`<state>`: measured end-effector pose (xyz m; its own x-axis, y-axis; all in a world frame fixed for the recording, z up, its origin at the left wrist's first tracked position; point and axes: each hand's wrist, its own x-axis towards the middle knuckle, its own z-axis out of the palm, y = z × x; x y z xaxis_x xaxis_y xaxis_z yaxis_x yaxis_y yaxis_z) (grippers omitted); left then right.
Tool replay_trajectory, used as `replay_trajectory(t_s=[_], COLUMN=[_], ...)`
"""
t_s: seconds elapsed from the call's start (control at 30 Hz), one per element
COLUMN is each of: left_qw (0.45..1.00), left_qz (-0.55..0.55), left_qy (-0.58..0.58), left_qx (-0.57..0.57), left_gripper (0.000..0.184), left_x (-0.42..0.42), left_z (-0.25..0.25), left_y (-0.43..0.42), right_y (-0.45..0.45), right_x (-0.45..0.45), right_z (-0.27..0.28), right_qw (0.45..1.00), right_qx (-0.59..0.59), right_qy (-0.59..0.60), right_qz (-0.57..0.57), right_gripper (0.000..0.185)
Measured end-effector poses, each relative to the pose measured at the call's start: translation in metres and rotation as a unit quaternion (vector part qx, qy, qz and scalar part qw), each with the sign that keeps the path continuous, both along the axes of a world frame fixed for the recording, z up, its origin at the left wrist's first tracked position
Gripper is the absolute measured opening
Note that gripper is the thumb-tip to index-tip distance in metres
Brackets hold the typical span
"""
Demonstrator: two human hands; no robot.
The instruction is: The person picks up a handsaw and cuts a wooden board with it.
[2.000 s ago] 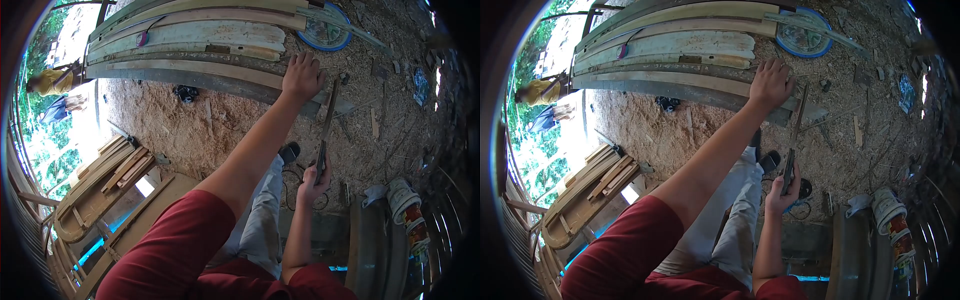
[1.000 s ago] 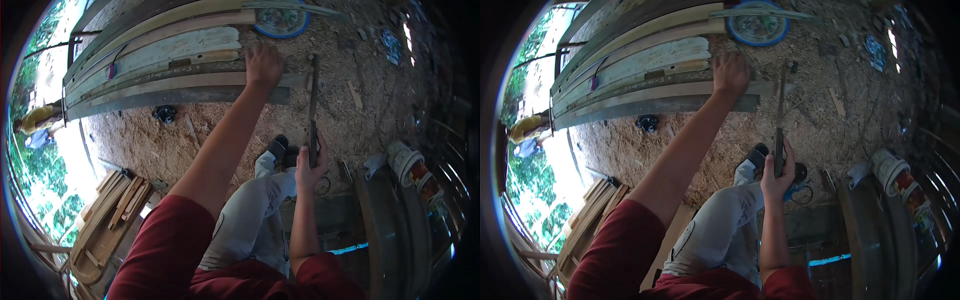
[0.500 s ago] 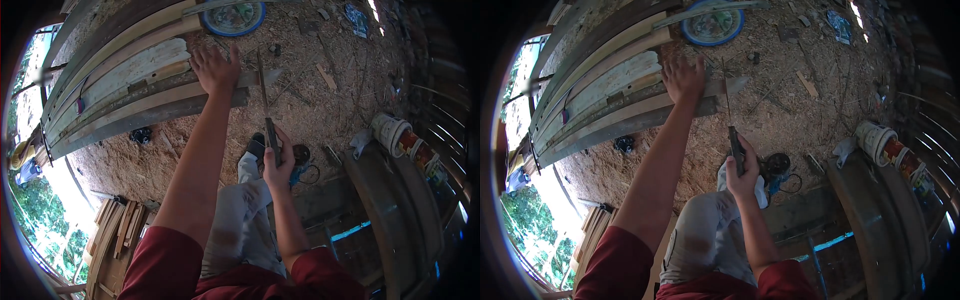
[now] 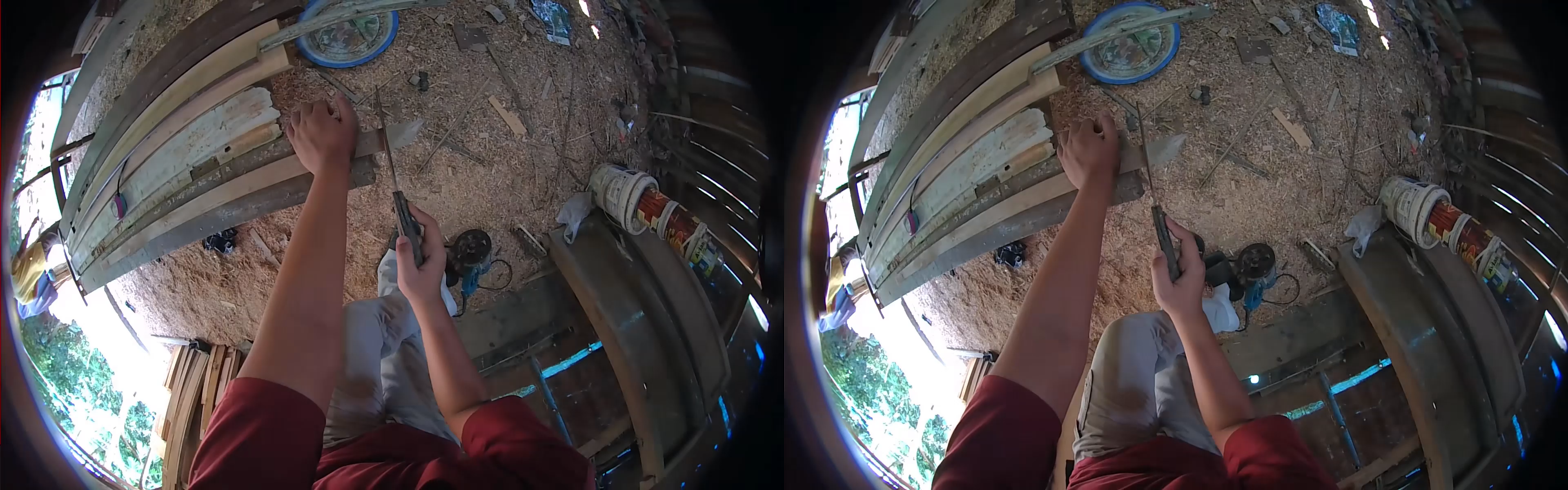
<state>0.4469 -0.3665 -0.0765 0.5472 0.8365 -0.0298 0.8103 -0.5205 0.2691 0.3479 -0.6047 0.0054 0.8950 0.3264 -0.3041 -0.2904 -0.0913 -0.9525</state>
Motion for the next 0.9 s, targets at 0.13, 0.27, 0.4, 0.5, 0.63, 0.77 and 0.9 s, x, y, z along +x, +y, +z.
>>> replay_trajectory(t_s=[0.13, 0.27, 0.4, 0.5, 0.63, 0.77, 0.9], left_qw=[1.0, 0.999, 1.0, 0.999, 0.999, 0.998, 0.998], left_qz=[-0.008, -0.016, -0.025, -0.03, -0.025, -0.025, -0.031], left_qy=[0.026, 0.033, 0.017, 0.017, 0.034, 0.049, 0.052], left_qx=[-0.012, -0.014, 0.005, -0.009, -0.007, -0.012, 0.004], left_gripper=[0.052, 0.051, 0.049, 0.046, 0.045, 0.044, 0.043], left_x=[0.002, 0.002, 0.001, 0.001, 0.001, 0.002, 0.0], left_z=[0.006, 0.008, 0.0, -0.001, -0.002, -0.001, -0.001], left_y=[-0.001, -0.002, 0.001, 0.0, 0.001, 0.001, -0.001], right_y=[0.0, -0.004, -0.008, -0.009, -0.003, -0.009, 0.004], right_x=[-0.001, 0.001, -0.004, 0.0, 0.008, -0.001, 0.013], right_z=[0.006, 0.012, 0.012, 0.013, 0.019, 0.018, 0.033], right_qw=[0.999, 0.997, 0.997, 0.996, 0.995, 0.996, 0.993], right_qx=[-0.011, -0.063, -0.072, -0.082, -0.096, -0.091, -0.117], right_qy=[0.031, 0.032, -0.026, -0.03, 0.009, 0.01, -0.007], right_qz=[0.001, 0.011, 0.021, 0.016, 0.021, 0.01, 0.013], right_gripper=[0.049, 0.049, 0.048, 0.046, 0.044, 0.043, 0.043])
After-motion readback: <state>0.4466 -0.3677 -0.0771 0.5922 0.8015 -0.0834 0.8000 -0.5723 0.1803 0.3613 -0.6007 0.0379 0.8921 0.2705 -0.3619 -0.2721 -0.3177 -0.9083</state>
